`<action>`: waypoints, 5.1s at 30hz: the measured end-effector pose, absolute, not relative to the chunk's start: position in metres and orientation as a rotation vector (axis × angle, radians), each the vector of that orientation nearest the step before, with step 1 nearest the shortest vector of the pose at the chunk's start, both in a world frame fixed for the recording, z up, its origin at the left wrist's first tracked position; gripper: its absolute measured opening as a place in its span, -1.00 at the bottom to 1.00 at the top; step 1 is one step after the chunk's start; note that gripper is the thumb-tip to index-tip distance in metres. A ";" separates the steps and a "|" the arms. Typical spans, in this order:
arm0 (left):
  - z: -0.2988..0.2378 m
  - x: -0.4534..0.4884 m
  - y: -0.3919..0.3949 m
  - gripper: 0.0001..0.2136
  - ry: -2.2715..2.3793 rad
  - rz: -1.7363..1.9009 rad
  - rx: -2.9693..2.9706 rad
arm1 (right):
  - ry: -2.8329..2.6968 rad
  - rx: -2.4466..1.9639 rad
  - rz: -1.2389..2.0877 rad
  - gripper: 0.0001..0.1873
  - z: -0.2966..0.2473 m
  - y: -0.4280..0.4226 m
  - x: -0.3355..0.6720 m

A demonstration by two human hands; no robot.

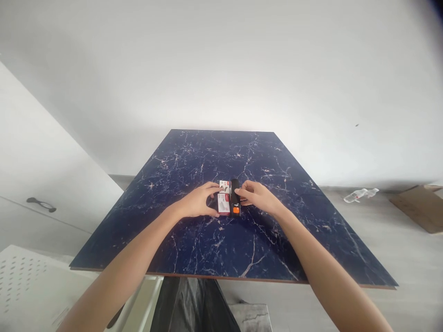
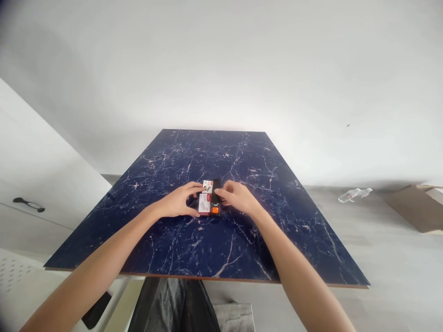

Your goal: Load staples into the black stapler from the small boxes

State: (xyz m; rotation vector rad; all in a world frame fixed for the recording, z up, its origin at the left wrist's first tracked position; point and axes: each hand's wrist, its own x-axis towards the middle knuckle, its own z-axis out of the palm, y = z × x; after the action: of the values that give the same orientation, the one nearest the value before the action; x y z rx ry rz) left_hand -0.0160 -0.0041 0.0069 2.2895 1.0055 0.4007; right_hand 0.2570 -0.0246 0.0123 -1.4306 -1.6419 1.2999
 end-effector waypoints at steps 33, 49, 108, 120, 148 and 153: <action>0.012 -0.014 -0.014 -0.14 0.883 0.304 2.393 | -1.917 -1.535 0.875 -0.60 0.017 -0.025 0.250; 0.003 -0.006 -0.013 0.01 1.061 0.379 2.298 | -1.944 -1.528 0.897 -0.61 0.020 -0.027 0.257; 0.001 0.018 0.009 -0.62 1.289 0.909 2.483 | -1.512 -2.304 -0.090 0.03 0.002 -0.014 0.369; -0.016 0.023 0.011 -0.67 1.080 0.692 2.548 | -2.428 -1.184 0.138 -0.45 0.003 -0.016 0.238; -0.007 0.026 0.010 -0.66 1.022 0.526 2.581 | -2.278 -1.121 0.382 -0.48 -0.014 -0.022 0.238; -0.006 0.026 0.009 -0.64 1.008 0.507 2.602 | -2.260 -1.094 0.382 -0.50 -0.015 -0.020 0.239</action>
State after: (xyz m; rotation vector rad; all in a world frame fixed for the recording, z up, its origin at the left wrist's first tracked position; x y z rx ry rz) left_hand 0.0261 0.0090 -0.0061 2.6023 1.0081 0.5065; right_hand 0.2387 -0.0205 -0.0145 -1.0939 -2.2596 0.3822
